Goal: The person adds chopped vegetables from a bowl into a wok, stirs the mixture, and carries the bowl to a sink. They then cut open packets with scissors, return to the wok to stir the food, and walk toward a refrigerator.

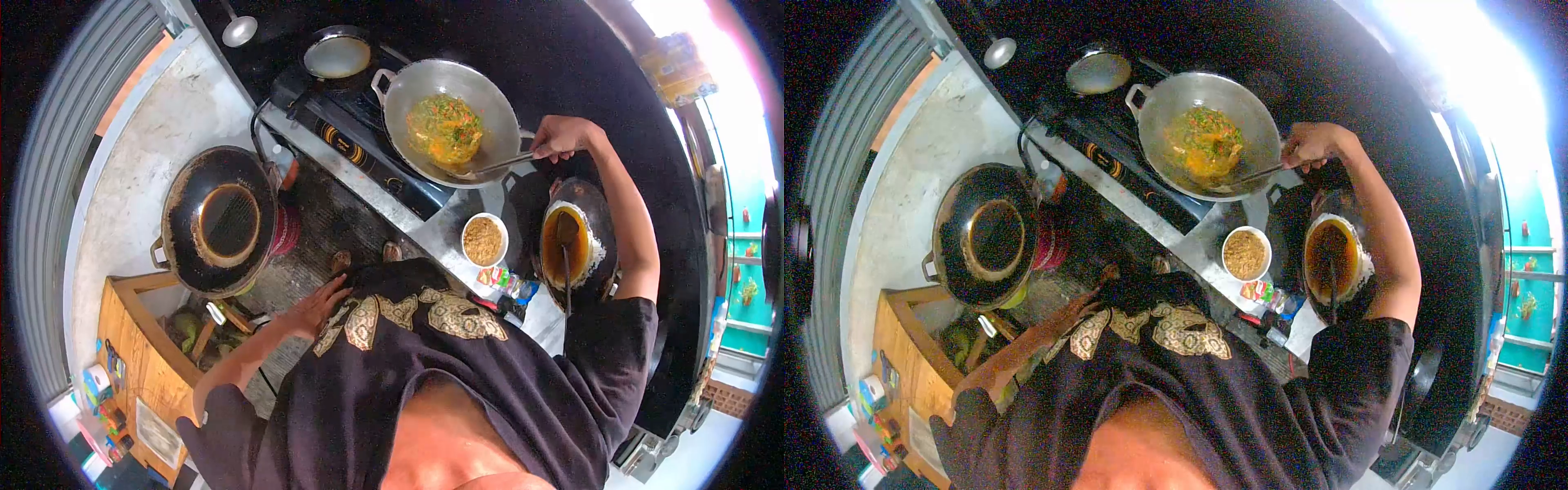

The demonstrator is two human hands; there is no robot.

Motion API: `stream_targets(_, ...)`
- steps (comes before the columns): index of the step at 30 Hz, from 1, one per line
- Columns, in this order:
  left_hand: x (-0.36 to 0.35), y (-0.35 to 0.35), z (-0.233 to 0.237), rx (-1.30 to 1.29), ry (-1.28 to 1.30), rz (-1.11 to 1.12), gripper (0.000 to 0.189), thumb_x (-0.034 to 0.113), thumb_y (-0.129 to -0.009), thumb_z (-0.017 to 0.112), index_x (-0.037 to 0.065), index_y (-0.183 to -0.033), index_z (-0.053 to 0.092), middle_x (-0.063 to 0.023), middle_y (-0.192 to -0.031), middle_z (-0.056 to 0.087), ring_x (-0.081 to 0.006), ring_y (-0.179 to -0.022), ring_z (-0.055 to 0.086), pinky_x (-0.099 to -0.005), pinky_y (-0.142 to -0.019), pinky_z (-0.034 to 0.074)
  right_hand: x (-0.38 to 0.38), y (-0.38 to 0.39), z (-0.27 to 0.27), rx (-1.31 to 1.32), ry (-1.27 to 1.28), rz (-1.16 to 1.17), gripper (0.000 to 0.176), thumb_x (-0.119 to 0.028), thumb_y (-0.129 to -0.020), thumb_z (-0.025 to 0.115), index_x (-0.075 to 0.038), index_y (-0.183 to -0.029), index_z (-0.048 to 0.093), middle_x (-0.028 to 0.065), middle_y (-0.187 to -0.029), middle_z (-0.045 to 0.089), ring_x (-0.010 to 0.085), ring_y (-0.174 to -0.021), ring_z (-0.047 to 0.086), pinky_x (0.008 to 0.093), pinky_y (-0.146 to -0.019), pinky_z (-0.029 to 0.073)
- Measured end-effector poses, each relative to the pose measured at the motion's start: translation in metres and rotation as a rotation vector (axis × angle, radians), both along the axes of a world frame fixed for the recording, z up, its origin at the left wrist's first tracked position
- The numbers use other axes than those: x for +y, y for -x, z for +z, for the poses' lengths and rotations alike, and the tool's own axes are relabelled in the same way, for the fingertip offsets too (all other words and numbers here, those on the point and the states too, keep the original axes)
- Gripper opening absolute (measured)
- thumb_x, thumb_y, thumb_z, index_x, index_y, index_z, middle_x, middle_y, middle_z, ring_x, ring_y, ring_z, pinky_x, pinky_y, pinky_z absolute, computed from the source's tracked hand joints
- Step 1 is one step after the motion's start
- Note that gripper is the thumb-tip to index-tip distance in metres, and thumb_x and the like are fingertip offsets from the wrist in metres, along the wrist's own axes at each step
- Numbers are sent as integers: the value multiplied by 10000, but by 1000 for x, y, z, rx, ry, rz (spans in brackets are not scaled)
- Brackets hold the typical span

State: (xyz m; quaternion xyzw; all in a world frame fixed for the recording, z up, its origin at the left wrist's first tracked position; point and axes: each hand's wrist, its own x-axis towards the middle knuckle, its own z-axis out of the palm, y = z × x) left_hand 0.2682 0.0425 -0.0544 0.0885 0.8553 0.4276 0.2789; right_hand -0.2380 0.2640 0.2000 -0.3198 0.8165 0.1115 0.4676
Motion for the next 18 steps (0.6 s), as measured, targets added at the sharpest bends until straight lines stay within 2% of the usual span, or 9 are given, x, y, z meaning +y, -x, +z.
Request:
stream_targets(2,4,-17,-45,8,-197,94,1160,425,-541,822,159,-1420,113,-121,-1479,-1,-328,-1352,134,-457,-1098,198,-13,0,-6,-32,1,53,247,-196,-822,610,-11,-980,650,25,-590,570,81,-443,478,246,-391,377)
stream_targets(3,7,-23,-55,3,-311,151,1159,421,-537,823,158,-1418,119,-124,-1478,5,-331,-1351,137,-457,-1097,200,-19,0,-11,-48,1,81,249,-197,-824,608,-8,-980,649,25,-591,570,82,-446,485,249,-392,383)
stream_targets(5,14,-29,-59,13,-376,212,1159,411,-534,825,157,-1418,119,-129,-1477,14,-333,-1350,139,-457,-1096,201,-24,-2,-35,-51,99,66,254,-200,-831,598,1,-978,645,29,-590,570,85,-449,491,254,-394,395)
stream_targets(8,17,-29,-37,50,-161,174,1161,399,-540,824,159,-1420,105,-131,-1477,19,-333,-1351,137,-458,-1097,196,-33,-18,-64,16,241,-20,283,-203,-857,556,20,-1023,611,50,-600,572,92,-437,495,249,-383,402)
stream_targets(10,18,-22,-6,58,4,114,1155,391,-548,820,161,-1420,98,-131,-1477,16,-332,-1352,135,-457,-1099,191,-34,-19,-94,105,376,-68,297,-202,-866,541,22,-1054,592,57,-603,569,97,-429,499,243,-377,400)
stream_targets(11,19,-21,-1,54,57,95,1151,385,-552,818,162,-1420,96,-131,-1477,15,-332,-1352,134,-457,-1100,188,-35,-10,-112,164,326,-33,291,-210,-874,529,35,-1024,577,43,-592,553,99,-428,509,248,-375,402)
stream_targets(15,20,-31,-22,44,100,79,1119,323,-565,816,164,-1416,107,-123,-1479,12,-324,-1357,123,-455,-1107,174,-8,2,-117,11,554,-387,274,-236,-889,515,28,-929,577,18,-598,535,87,-442,516,242,-381,404)
stream_targets(17,21,-32,-22,36,55,117,1114,279,-558,823,167,-1413,117,-118,-1480,10,-319,-1359,119,-456,-1109,172,9,7,-124,-63,666,-561,285,-261,-898,511,17,-893,576,10,-608,531,76,-440,505,231,-383,397)
stream_targets(18,22,-33,-22,14,-13,169,1119,257,-549,829,169,-1411,121,-116,-1481,8,-316,-1359,117,-456,-1109,173,15,8,-131,-77,705,-566,290,-274,-900,512,8,-879,577,7,-610,530,72,-436,495,224,-386,392)
